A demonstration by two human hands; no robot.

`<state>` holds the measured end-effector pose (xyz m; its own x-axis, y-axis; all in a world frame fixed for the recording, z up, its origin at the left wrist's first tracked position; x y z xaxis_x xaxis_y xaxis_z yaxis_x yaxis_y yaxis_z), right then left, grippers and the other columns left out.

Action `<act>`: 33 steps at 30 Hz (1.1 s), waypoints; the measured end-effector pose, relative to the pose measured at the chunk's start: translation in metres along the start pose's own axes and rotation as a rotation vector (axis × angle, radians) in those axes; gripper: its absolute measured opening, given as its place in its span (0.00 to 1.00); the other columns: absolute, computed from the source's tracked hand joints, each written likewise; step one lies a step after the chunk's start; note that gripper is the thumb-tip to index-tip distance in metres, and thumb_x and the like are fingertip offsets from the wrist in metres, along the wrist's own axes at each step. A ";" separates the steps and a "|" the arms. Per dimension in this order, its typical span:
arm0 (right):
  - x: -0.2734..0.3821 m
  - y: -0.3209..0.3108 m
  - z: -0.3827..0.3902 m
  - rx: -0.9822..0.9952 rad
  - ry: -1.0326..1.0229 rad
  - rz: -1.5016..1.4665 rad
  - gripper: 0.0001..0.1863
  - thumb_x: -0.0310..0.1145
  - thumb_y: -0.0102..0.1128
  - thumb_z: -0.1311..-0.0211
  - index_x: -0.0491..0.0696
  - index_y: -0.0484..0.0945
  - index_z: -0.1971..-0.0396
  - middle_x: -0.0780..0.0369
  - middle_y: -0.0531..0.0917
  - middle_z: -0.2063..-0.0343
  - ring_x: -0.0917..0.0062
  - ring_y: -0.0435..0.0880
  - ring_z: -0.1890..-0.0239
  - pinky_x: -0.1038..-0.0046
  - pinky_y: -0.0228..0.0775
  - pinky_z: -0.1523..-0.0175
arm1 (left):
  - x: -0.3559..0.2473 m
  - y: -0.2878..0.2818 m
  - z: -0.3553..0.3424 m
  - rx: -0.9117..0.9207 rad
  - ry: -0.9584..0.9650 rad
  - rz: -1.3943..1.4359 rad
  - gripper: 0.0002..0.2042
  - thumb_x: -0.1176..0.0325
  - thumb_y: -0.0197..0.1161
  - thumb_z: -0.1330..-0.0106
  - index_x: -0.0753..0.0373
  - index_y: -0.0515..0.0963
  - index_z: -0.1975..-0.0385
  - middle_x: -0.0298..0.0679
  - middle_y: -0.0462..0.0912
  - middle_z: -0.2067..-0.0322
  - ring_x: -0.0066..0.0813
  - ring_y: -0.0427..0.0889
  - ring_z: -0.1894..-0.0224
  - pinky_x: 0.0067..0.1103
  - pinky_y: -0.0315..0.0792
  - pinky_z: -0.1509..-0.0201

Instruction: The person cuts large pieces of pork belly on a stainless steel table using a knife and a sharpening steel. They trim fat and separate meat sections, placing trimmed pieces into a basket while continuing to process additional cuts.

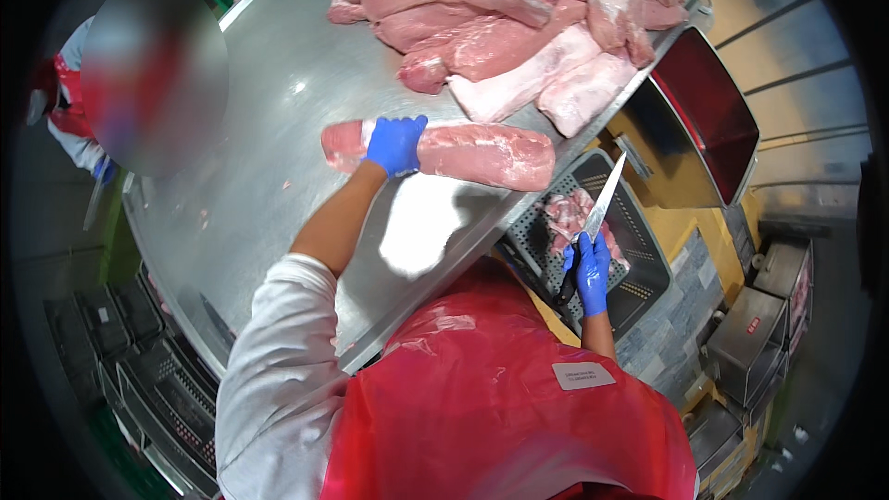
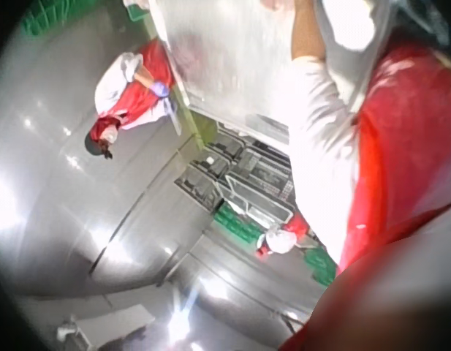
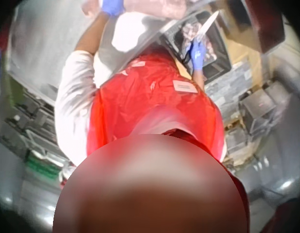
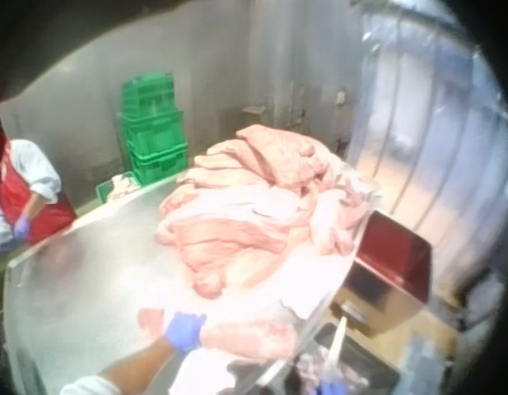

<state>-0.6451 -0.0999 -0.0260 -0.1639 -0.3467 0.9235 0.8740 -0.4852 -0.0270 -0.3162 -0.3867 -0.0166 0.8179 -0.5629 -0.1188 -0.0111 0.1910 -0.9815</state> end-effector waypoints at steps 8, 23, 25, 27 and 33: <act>-0.006 0.055 -0.028 0.247 -0.009 0.086 0.11 0.39 0.51 0.25 0.46 0.71 0.58 0.63 0.78 0.81 0.83 0.73 0.85 0.79 0.66 0.81 | 0.089 0.003 0.141 -0.444 -0.642 -0.011 0.22 0.68 0.68 0.52 0.53 0.73 0.54 0.42 0.79 0.59 0.44 0.79 0.54 0.43 0.66 0.49; 0.024 0.144 0.005 0.513 -0.049 0.359 0.06 0.34 0.50 0.25 0.48 0.70 0.62 0.66 0.75 0.78 0.84 0.72 0.81 0.79 0.66 0.77 | -0.022 0.062 0.370 -0.107 -0.928 0.574 0.20 0.57 0.65 0.40 0.54 0.78 0.48 0.49 0.74 0.44 0.49 0.72 0.40 0.44 0.60 0.37; 0.011 0.154 0.006 0.514 -0.051 0.323 0.06 0.34 0.49 0.25 0.48 0.70 0.62 0.65 0.75 0.78 0.82 0.73 0.81 0.79 0.66 0.78 | 0.005 0.039 0.355 -0.647 -0.916 0.311 0.26 0.54 0.65 0.38 0.57 0.75 0.42 0.51 0.74 0.42 0.51 0.71 0.39 0.48 0.60 0.37; 0.016 0.181 0.014 0.611 -0.018 0.332 0.08 0.36 0.49 0.25 0.47 0.70 0.60 0.64 0.76 0.77 0.80 0.75 0.80 0.78 0.68 0.79 | 0.035 0.052 0.324 -0.765 -1.012 0.254 0.41 0.48 0.65 0.39 0.55 0.56 0.28 0.56 0.57 0.30 0.56 0.58 0.29 0.58 0.54 0.34; 0.025 0.280 0.001 0.758 -0.141 0.235 0.20 0.36 0.51 0.26 0.46 0.64 0.40 0.59 0.80 0.68 0.75 0.79 0.73 0.72 0.75 0.68 | 0.043 0.029 0.282 -0.425 -0.788 0.327 0.33 0.56 0.62 0.39 0.48 0.63 0.32 0.48 0.56 0.30 0.57 0.55 0.29 0.62 0.57 0.39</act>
<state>-0.4036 -0.2438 -0.0098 0.0774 -0.2426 0.9670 0.9593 0.2823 -0.0060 -0.1191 -0.1781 -0.0083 0.8879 0.2004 -0.4141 -0.3892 -0.1525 -0.9084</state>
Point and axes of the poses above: each hand's wrist, its own z-axis away from the middle knuckle, its own y-axis out of the palm, x = y × z, the point moved 6 cm from there along -z, towards the middle knuckle
